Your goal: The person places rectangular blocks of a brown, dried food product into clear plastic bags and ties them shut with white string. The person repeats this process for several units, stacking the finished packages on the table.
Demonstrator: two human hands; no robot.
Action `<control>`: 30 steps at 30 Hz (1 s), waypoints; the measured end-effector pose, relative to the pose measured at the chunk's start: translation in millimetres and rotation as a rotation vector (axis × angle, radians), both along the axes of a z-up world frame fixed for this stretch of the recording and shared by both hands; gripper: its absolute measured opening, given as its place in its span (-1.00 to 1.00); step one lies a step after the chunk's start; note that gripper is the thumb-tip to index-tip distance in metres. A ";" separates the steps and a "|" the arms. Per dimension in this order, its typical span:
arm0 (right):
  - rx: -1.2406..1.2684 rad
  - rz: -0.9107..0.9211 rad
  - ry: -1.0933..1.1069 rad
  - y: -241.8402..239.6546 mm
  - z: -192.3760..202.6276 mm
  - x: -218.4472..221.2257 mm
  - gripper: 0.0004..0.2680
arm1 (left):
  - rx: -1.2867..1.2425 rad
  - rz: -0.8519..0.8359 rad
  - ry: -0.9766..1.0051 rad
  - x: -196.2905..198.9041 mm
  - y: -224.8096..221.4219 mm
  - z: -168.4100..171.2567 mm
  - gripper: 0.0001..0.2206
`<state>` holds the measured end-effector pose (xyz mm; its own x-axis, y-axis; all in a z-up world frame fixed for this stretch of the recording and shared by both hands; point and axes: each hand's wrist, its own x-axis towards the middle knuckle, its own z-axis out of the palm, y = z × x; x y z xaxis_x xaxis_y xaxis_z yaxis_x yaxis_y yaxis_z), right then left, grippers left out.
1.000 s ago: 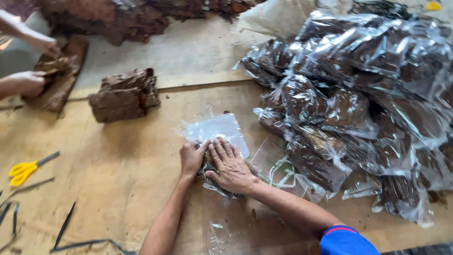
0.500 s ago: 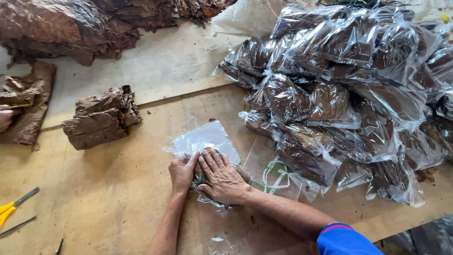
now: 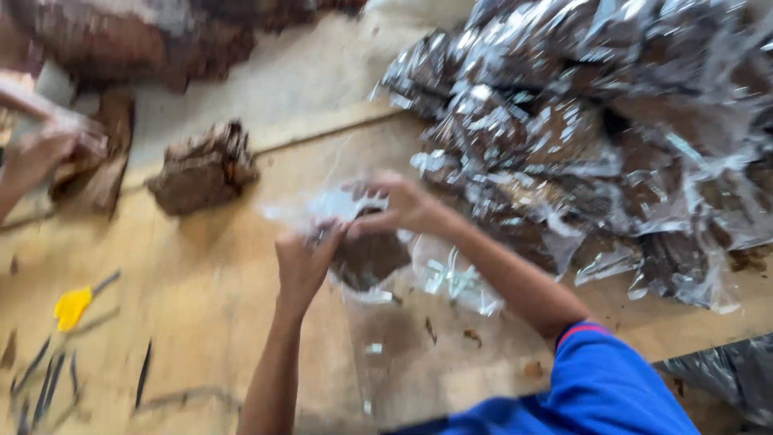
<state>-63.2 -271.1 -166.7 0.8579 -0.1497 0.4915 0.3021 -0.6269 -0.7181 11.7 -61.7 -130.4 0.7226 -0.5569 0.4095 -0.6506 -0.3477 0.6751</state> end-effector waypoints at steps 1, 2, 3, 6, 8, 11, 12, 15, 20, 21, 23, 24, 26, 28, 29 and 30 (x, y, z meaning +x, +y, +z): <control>0.190 0.159 -0.024 3.4 20.6 -7.9 -0.54 | -0.055 -0.045 0.001 -5.7 0.2 10.5 -0.80; 0.376 0.312 -0.050 1.7 44.6 -12.1 -0.77 | -0.118 -0.090 -0.008 -7.9 -3.7 23.0 -0.85; 0.395 0.348 -0.028 1.1 39.6 -13.0 -0.77 | -0.104 -0.048 0.008 -11.0 1.1 30.0 -0.85; 0.313 0.306 -0.047 -3.5 36.6 -14.9 -0.81 | -0.128 -0.018 -0.078 -13.3 3.3 51.4 -0.66; 0.351 0.327 -0.058 0.6 46.3 -22.1 -0.90 | -0.312 -0.243 -0.060 -16.0 1.5 65.6 -0.69; 0.366 0.352 -0.013 -2.1 29.7 -19.9 -0.86 | -0.213 -0.357 -0.141 -29.3 -12.4 63.4 -0.55; 0.364 0.356 -0.012 0.5 38.6 -25.2 -0.86 | -0.215 -0.353 -0.142 -34.4 -13.2 68.8 -0.55; 0.261 0.328 0.023 1.6 47.7 -34.0 -0.90 | 0.249 -0.215 -0.420 -45.9 -22.3 83.6 -0.06; 0.024 0.261 0.204 12.7 63.6 -36.7 -0.70 | 0.159 -0.311 -0.601 -44.7 -47.9 86.6 -0.72; 0.017 0.264 0.202 13.4 69.7 -39.3 -0.70 | 0.155 -0.305 -0.605 -43.8 -51.0 86.1 -0.72; 0.422 0.699 0.306 15.8 79.3 -46.2 -0.63 | 0.058 -0.362 -0.512 -43.0 -56.6 82.8 -0.68; 0.418 0.702 0.308 14.8 72.6 -48.1 -0.63 | 0.056 -0.358 -0.513 -46.4 -54.5 87.3 -0.68; 0.467 0.598 0.448 13.2 58.2 -52.3 -0.62 | -0.045 -0.327 -0.669 -53.5 -50.0 95.2 -0.73; 0.567 0.658 0.435 25.5 73.4 -57.3 -0.75 | 0.004 -0.255 -0.665 -41.7 -51.6 84.7 -0.72; 0.667 0.714 0.415 31.5 81.0 -59.7 -0.82 | 0.054 -0.187 -0.664 -35.7 -52.6 79.7 -0.70; 0.667 0.714 0.416 29.0 80.4 -60.8 -0.82 | 0.053 -0.187 -0.664 -30.3 -45.1 82.3 -0.70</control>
